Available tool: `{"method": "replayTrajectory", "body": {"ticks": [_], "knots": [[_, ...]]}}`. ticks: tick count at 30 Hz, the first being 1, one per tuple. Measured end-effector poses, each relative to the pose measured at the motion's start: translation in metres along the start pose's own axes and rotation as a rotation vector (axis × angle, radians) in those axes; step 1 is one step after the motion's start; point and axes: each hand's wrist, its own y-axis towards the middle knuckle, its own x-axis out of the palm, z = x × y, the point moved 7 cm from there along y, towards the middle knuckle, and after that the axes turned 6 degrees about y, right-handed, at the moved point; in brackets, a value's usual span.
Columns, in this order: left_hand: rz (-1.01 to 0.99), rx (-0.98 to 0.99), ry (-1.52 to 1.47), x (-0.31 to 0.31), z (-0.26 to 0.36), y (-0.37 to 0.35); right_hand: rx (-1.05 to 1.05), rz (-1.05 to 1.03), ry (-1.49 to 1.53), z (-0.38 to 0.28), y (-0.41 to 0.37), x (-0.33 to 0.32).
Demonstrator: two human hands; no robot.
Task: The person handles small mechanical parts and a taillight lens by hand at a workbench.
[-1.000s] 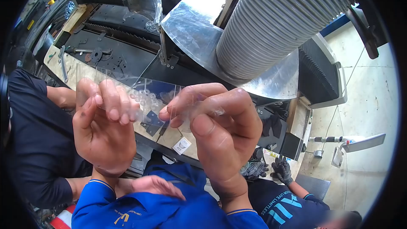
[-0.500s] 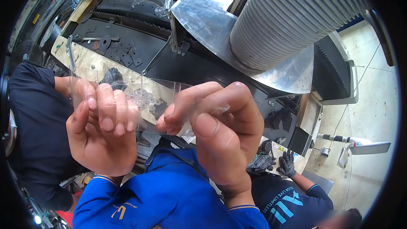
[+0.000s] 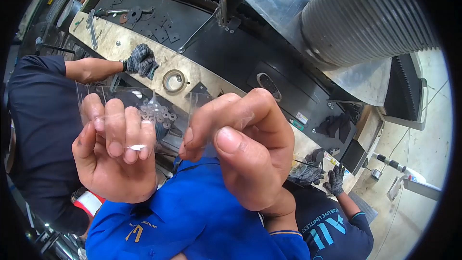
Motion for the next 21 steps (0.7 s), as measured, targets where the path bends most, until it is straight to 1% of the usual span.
{"method": "replayTrajectory", "body": {"ticks": [4,6,10,12,13,15,16,17,19,21], "knots": [[0.030,-0.011,0.008,-0.003,-0.001,-0.004,0.007,-0.012,0.005,0.007,0.000,-0.004],[0.000,-0.009,0.004,-0.002,-0.001,-0.005,0.038,-0.023,0.061,0.010,0.000,-0.003],[0.002,-0.011,-0.022,-0.003,-0.003,-0.009,0.090,-0.033,0.159,0.017,-0.004,-0.005],[-0.042,-0.060,-0.089,-0.004,-0.009,-0.010,0.153,0.067,0.279,0.024,-0.006,-0.009],[-0.040,-0.064,-0.091,-0.006,-0.010,-0.010,0.153,0.071,0.278,0.026,-0.006,-0.012],[0.030,-0.294,-0.322,-0.012,-0.031,-0.013,0.217,0.066,0.388,0.037,-0.008,-0.021],[-0.008,-0.359,-0.391,-0.019,-0.041,-0.015,0.245,0.043,0.415,0.043,-0.010,-0.027],[0.036,-0.397,-0.431,-0.023,-0.049,-0.019,0.246,0.049,0.414,0.047,-0.012,-0.031],[0.086,-0.414,-0.401,-0.034,-0.060,-0.029,0.246,0.144,0.354,0.058,-0.016,-0.041],[0.079,-0.374,-0.323,-0.049,-0.069,-0.036,0.249,0.164,0.324,0.065,-0.021,-0.047]]}}
